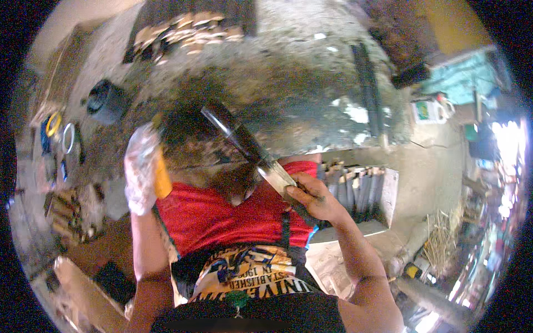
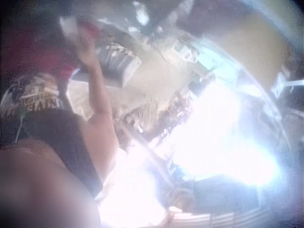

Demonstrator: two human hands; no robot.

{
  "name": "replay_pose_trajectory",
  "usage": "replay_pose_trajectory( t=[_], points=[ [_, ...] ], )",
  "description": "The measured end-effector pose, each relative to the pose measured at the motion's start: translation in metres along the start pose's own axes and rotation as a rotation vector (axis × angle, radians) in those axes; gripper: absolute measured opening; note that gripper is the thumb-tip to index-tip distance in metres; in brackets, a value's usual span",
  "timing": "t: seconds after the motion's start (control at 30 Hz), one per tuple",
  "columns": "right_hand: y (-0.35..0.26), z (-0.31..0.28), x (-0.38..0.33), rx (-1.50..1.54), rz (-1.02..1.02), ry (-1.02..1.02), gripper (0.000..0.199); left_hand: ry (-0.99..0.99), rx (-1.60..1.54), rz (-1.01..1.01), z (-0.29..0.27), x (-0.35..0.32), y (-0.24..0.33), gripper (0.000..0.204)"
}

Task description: The person repeatedly applies a dark finish to long, thin wooden pieces using a brush. They dip the brush into a container of finish, coat each piece, and place it on a workbench. The process is repeated for multiple pieces.

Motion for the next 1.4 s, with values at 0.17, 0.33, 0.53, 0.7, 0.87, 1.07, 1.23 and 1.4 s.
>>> replay_pose_trajectory(
  t=[0.17,0.33,0.53,0.7,0.87,1.07,1.23,1.4],
  points=[
    [-0.034,-0.082,-0.011,-0.311,-0.219,0.415,0.041,-0.108,0.315,0.165,-0.006,-0.003,0.012,0.044],
    [-0.064,-0.193,-0.001,-0.186,-0.235,0.756,0.044,-0.037,0.351,0.132,-0.007,-0.001,0.019,0.035],
    [-0.086,-0.316,0.016,-0.419,-0.198,0.997,0.067,-0.011,0.297,0.126,-0.003,-0.008,0.031,0.033],
    [-0.100,-0.316,0.040,-0.543,-0.122,1.109,0.063,-0.002,0.445,0.113,-0.014,0.000,0.014,0.034],
    [-0.190,-0.151,0.102,-0.466,-0.673,0.735,0.030,0.128,0.366,0.097,-0.041,-0.005,0.003,0.027],
    [-0.293,0.094,0.175,-0.529,-0.921,0.197,0.033,0.482,-0.542,-0.223,-0.049,-0.039,-0.014,0.024],
    [-0.343,0.245,0.203,-0.672,-1.168,0.136,0.053,0.558,-0.688,-0.248,-0.059,-0.049,-0.011,0.029],
    [-0.353,0.306,0.210,-0.769,-1.404,0.152,0.036,0.544,-0.657,-0.241,-0.082,-0.056,-0.009,0.024]
  ],
)
Point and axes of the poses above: each hand's wrist, its own x-axis towards the middle knuckle, its own z-axis out of the palm, y = z × x, the point moved 7 cm from there along x, towards the middle knuckle, and after that the axes turned 12 degrees about z, right-handed, at the moved point
